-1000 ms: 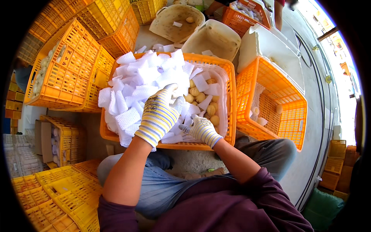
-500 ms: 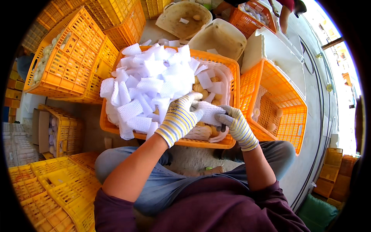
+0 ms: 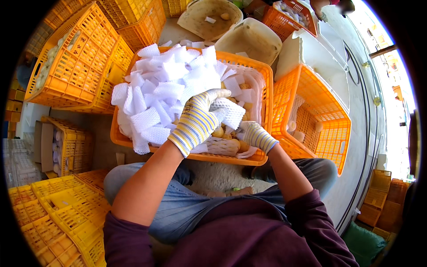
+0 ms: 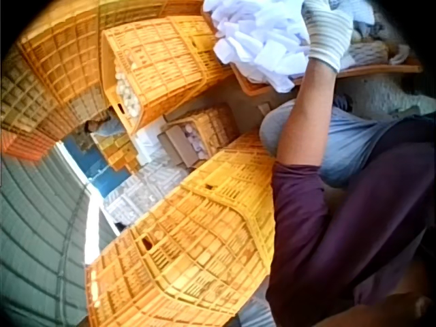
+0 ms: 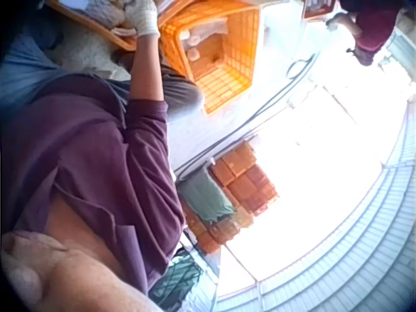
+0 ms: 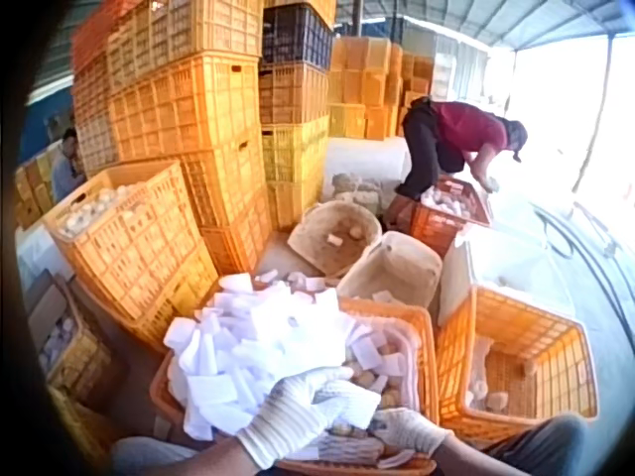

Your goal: The person sits on the floor and wraps small yellow fruits in white foam nets, placing them into an orange crate. Another person in the background handles similar items and moves a white styrofoam box.

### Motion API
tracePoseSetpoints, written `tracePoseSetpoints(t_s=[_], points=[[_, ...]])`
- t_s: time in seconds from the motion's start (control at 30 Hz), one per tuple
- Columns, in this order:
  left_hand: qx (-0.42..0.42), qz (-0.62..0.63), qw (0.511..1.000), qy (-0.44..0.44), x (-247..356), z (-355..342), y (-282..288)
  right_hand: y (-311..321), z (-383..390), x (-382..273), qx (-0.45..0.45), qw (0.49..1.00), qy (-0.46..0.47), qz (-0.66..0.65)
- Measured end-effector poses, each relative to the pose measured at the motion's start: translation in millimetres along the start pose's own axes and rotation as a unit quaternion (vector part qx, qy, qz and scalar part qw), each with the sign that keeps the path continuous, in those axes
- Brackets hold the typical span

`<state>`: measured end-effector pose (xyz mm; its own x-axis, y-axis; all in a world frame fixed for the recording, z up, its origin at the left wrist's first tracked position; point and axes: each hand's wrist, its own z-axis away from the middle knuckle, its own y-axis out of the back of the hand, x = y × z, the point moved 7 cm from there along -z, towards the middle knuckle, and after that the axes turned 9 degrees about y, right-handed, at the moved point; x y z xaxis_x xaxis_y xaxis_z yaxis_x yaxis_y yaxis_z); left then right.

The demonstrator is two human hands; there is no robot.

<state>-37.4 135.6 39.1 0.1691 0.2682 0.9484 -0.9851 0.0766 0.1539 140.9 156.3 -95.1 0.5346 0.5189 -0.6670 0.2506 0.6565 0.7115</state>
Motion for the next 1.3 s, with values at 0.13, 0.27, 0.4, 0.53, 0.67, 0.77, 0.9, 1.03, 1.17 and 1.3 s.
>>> tracePoseSetpoints(t_s=[0.13,0.27,0.4,0.53,0.67,0.77,0.9,1.03,1.17,1.3], points=[[0.003,-0.005,0.999,-0.032,-11,-4,6,-61,6,18,-0.208,0.972,-0.029,0.102],[0.009,-0.041,0.999,-0.013,-10,0,6,-64,6,19,-0.216,0.970,-0.044,0.107],[0.022,-0.003,1.000,0.017,-12,-5,13,-52,8,17,-0.154,0.984,-0.038,0.086],[0.061,0.068,0.995,0.034,-10,-4,30,2,13,8,0.039,0.991,-0.032,-0.122],[0.102,0.047,0.993,0.019,-19,-10,36,35,25,-2,0.150,0.657,-0.002,-0.739],[0.076,0.008,0.995,0.064,-23,-7,26,49,24,-28,0.173,0.552,0.025,-0.815],[0.023,0.019,0.997,0.069,-22,-7,9,60,25,-45,0.195,0.672,0.035,-0.714],[-0.048,0.137,0.986,0.081,-14,3,-4,90,25,-97,0.274,0.867,0.077,-0.408],[-0.075,0.191,0.975,0.085,-7,7,0,111,28,-133,0.294,0.935,0.186,-0.067],[-0.099,0.191,0.970,0.115,-4,13,-2,93,20,-94,0.222,0.851,0.033,-0.475]])
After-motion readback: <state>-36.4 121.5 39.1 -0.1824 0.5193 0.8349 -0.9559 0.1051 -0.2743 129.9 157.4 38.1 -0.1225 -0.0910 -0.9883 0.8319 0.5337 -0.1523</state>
